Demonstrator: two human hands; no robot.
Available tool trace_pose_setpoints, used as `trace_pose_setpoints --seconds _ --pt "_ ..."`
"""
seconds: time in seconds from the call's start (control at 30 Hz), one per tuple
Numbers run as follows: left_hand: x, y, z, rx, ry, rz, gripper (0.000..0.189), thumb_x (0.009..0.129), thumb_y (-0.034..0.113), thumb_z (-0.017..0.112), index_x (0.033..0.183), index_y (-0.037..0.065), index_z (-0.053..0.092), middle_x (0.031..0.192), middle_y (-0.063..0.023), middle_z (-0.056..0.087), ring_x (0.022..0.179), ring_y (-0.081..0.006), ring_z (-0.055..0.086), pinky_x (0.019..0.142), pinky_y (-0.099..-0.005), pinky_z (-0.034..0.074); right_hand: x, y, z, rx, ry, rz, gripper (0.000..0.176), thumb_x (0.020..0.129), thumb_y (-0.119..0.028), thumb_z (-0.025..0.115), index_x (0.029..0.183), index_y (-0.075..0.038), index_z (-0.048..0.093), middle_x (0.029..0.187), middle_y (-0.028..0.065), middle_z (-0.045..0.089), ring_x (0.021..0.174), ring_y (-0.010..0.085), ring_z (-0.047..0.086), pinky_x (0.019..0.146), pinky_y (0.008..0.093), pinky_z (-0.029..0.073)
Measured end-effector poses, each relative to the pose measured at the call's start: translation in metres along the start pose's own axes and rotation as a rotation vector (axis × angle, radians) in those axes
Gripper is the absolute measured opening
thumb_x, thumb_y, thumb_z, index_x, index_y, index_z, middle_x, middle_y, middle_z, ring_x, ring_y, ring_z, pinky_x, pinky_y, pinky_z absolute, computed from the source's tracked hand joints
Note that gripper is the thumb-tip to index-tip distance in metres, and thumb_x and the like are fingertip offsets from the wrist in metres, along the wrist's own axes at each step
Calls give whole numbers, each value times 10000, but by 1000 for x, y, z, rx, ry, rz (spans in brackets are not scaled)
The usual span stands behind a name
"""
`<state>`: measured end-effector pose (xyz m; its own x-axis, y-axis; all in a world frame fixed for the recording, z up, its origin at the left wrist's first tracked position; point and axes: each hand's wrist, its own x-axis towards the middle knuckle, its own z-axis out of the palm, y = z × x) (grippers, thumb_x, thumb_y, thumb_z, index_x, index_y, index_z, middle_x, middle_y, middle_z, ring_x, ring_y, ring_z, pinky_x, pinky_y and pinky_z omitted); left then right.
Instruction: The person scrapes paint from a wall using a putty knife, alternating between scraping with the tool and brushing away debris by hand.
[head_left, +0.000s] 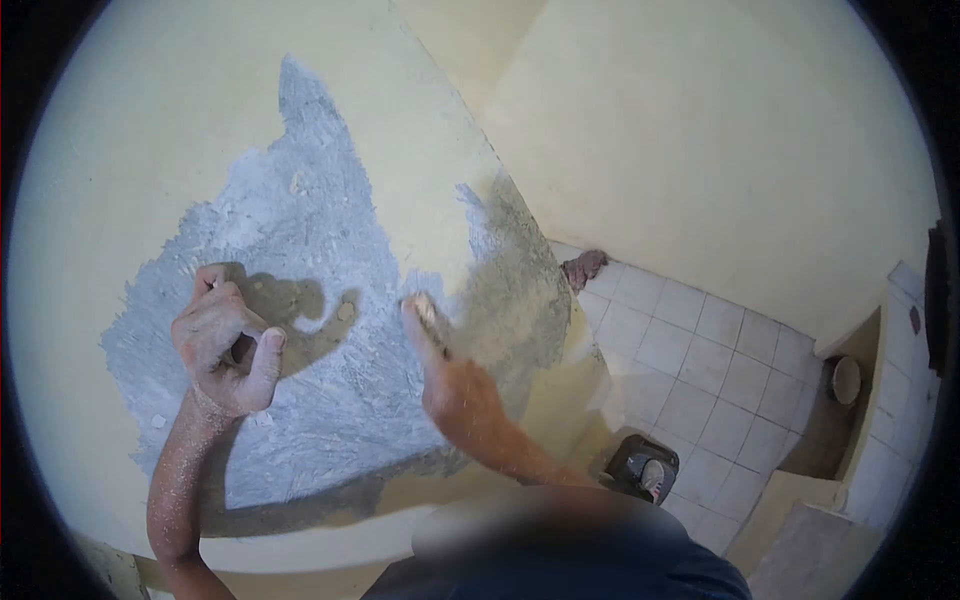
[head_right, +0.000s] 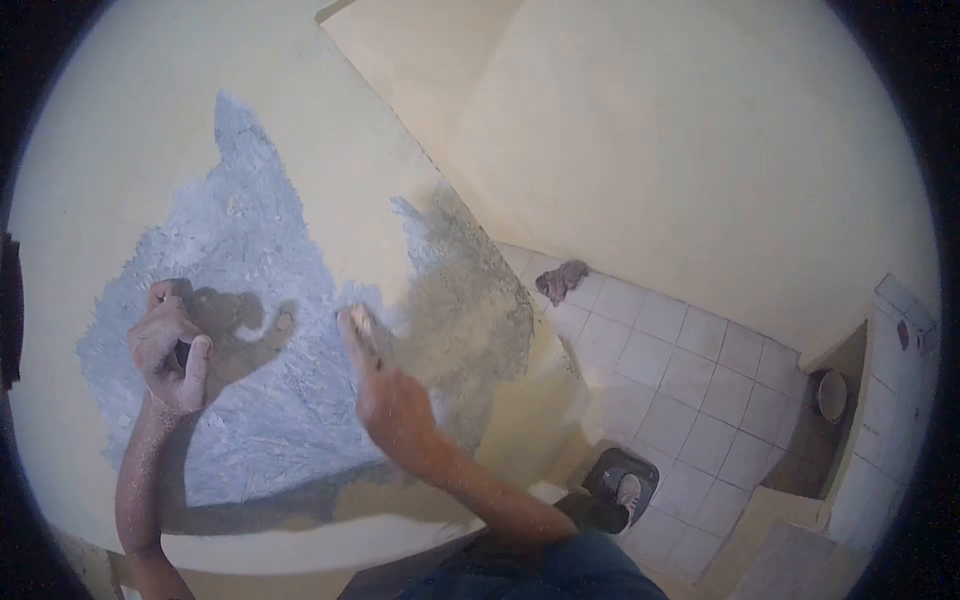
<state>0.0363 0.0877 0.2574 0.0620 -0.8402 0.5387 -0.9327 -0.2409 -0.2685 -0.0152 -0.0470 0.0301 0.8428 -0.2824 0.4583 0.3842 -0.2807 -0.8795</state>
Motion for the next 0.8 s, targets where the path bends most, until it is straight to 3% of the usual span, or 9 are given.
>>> trace_pose_setpoints --seconds 0.07,0.17,0.2,0.27,0.33,0.4,0.57,0.73,0.8 --pt "-1 3 2 23 -12 -3 264 755 102 704 578 91 508 517 -10 384 499 -200 355 692 -370 387 -5 8 13 87 54 -67 788 832 55 511 1562 -82 247 1019 394 628 719 436 677 635 488 558" --pt "-2 3 2 43 -26 1 260 754 105 710 584 92 513 516 -5 389 499 -196 359 688 -373 388 19 -17 -15 -166 -113 177 809 819 66 511 1566 -117 259 900 346 654 697 450 654 645 504 535" --pt "-2 1 1 31 -17 3 261 752 107 712 585 92 513 517 -7 390 500 -197 361 688 -374 388 14 -18 -15 -129 -95 139 813 822 61 517 1569 -117 248 835 322 653 681 455 645 642 511 530" --pt "-5 -2 0 6 2 10 263 749 109 717 587 91 512 519 -9 393 501 -200 365 689 -376 388 -6 0 17 -46 90 -69 816 827 59 514 1572 -125 239 852 332 640 693 463 643 643 517 530" --pt "-3 1 1 34 -11 10 268 746 110 721 585 89 508 522 -12 397 501 -202 367 691 -377 388 2 -6 8 -44 90 -67 822 828 60 507 1577 -127 227 908 354 622 707 465 646 641 516 532" --pt "-2 2 2 48 -17 14 274 746 109 723 583 87 504 525 -14 400 502 -204 369 693 -378 389 21 -17 -18 -111 -106 154 831 826 66 496 1583 -124 212 1004 389 600 723 461 652 637 507 536" --pt "-4 1 -1 4 -2 -57 279 754 99 718 577 84 502 533 -21 407 516 -208 380 698 -381 393 -8 8 20 10 118 -38 772 841 50 488 1564 -73 245 723 266 640 621 390 673 546 457 552" --pt "-5 2 0 34 -16 -47 284 756 95 716 577 84 497 534 -24 410 520 -211 385 697 -382 394 20 -13 -14 -209 -7 125 767 843 45 490 1563 -85 258 752 308 654 619 404 672 545 444 553" --pt "-3 1 1 28 -9 -41 283 756 95 716 578 84 496 533 -21 411 519 -210 385 690 -381 389 -8 8 20 -108 146 -46 740 858 26 506 1553 -86 276 720 287 651 612 399 671 546 459 551"
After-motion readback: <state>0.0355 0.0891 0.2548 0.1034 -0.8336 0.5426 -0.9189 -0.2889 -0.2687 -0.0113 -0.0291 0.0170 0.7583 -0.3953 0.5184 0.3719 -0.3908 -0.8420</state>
